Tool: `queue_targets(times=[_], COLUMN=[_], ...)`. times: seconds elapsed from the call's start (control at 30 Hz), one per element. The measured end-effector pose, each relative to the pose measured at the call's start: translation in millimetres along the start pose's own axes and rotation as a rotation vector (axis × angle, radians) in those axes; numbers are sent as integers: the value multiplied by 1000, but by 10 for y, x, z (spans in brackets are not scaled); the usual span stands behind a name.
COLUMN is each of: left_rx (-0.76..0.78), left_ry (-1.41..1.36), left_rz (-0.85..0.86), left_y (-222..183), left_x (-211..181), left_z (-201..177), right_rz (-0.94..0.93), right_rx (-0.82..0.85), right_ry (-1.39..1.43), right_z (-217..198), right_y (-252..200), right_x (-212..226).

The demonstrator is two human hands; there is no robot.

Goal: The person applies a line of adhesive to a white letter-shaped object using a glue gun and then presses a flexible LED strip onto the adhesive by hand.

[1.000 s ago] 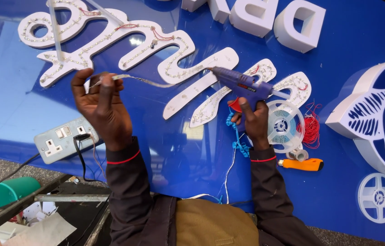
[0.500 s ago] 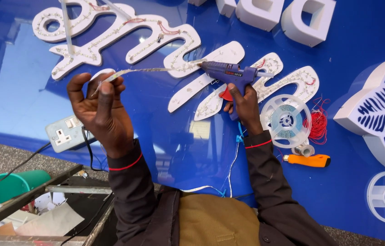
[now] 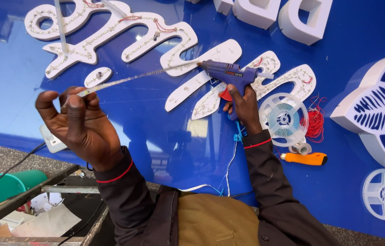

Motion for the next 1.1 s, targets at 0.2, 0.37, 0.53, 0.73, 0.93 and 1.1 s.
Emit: queue_targets(times=[0.2, 0.37, 0.53, 0.73, 0.93, 1.1], left_rx=[-53, -8, 67, 120, 532, 763], left_ry=[-239, -176, -327, -98, 3, 75], left_rz=[-87, 14, -12, 55, -94, -157], left_y=[-17, 97, 183, 264, 36, 39], left_x=[-87, -371, -357, -387, -73, 230], left_z=[-224, -485, -464, 79, 1310, 1662], right_rz=[0, -35, -34, -8, 34, 35], right_rx=[-57, -52, 11, 51, 14, 19], right_ry=[77, 91, 81, 18, 34, 99], right_z=[-5, -5, 19, 176, 199, 234], right_y=[-39, -44, -61, -55, -53, -58], right_x=[-150, -135, -91, 11, 1, 19])
Point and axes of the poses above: each hand's wrist, its own y-axis towards the middle knuckle, its own z-axis out of the palm, x = y × z, the point moved 9 cm from there along y, towards the middle knuckle, and after that the axes turned 1 degree about -z, right-handed, at the moved point
